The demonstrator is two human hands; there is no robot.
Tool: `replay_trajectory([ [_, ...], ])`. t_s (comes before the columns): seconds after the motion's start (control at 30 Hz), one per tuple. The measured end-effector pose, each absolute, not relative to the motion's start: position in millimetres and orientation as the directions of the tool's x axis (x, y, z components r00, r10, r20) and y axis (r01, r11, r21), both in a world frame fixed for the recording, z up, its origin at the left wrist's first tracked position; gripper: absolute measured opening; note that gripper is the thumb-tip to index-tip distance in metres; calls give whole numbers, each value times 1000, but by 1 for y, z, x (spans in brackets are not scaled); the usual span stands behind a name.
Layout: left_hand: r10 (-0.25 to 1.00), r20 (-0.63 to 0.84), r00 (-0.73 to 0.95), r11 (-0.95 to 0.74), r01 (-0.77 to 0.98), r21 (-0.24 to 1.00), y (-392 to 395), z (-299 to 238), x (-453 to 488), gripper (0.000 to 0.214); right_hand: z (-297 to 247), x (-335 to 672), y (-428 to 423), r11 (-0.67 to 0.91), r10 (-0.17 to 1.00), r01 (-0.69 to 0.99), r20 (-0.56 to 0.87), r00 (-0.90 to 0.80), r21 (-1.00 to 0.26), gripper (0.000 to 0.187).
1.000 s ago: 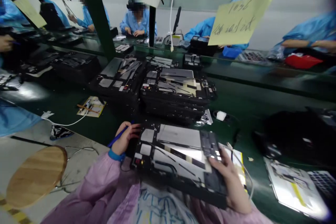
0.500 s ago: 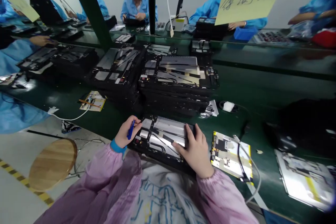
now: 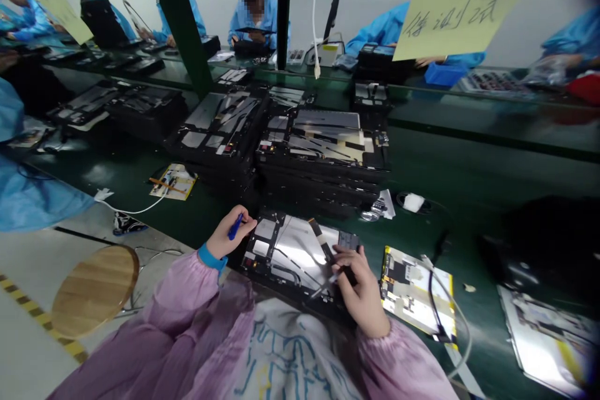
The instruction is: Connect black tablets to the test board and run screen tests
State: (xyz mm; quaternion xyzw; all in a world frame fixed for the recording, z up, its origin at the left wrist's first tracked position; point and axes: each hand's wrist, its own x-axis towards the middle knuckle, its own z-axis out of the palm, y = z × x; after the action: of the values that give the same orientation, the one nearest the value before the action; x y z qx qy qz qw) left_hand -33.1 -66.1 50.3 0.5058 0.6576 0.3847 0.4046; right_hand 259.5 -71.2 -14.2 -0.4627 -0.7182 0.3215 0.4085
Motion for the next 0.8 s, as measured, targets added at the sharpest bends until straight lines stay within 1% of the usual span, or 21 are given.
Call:
replay_trajectory([
  [0.07,980,-110,-166,168,399,902,-66,51,-32,25,-13,263,-71,337,935,318,276,-221,-886,23],
  [0.13,983,-95,-159,156,437,886,-66,51,-31,23,-11,266,-72,309,942,271,253,-221,-912,32],
  [0.23,984,-89,-153,150,457,877,-65,51,-29,22,-10,268,-72,302,934,211,245,-259,-930,42],
  [0.3,984,-82,-160,147,454,879,-63,51,-27,21,-10,269,-72,304,927,122,265,-264,-945,46],
  [0.4,987,-100,-127,147,449,881,-61,51,-25,18,-10,271,-71,288,931,-86,300,-210,-954,46],
  [0.47,991,-97,-93,129,469,873,-61,54,-23,14,-3,275,-68,239,944,-194,275,-184,-951,42],
  [0.5,993,-83,-83,113,483,868,-61,56,-22,14,3,279,-66,207,946,-214,252,-207,-955,39],
  [0.57,995,-27,-91,70,509,858,-64,62,-19,15,21,287,-63,157,923,-169,206,-326,-973,34],
  [0.6,994,15,-105,42,523,851,-66,66,-17,18,32,292,-61,156,895,-105,185,-407,-982,32],
  [0.67,980,138,-143,-34,562,826,-70,75,-16,23,54,299,-60,206,833,67,139,-536,-976,27],
  [0.73,934,306,-187,-136,604,785,-74,82,-17,28,69,302,-62,253,817,249,68,-572,-935,23],
  [0.8,868,441,-227,-225,612,758,-77,87,-19,34,75,300,-64,222,850,380,-13,-527,-898,23],
])
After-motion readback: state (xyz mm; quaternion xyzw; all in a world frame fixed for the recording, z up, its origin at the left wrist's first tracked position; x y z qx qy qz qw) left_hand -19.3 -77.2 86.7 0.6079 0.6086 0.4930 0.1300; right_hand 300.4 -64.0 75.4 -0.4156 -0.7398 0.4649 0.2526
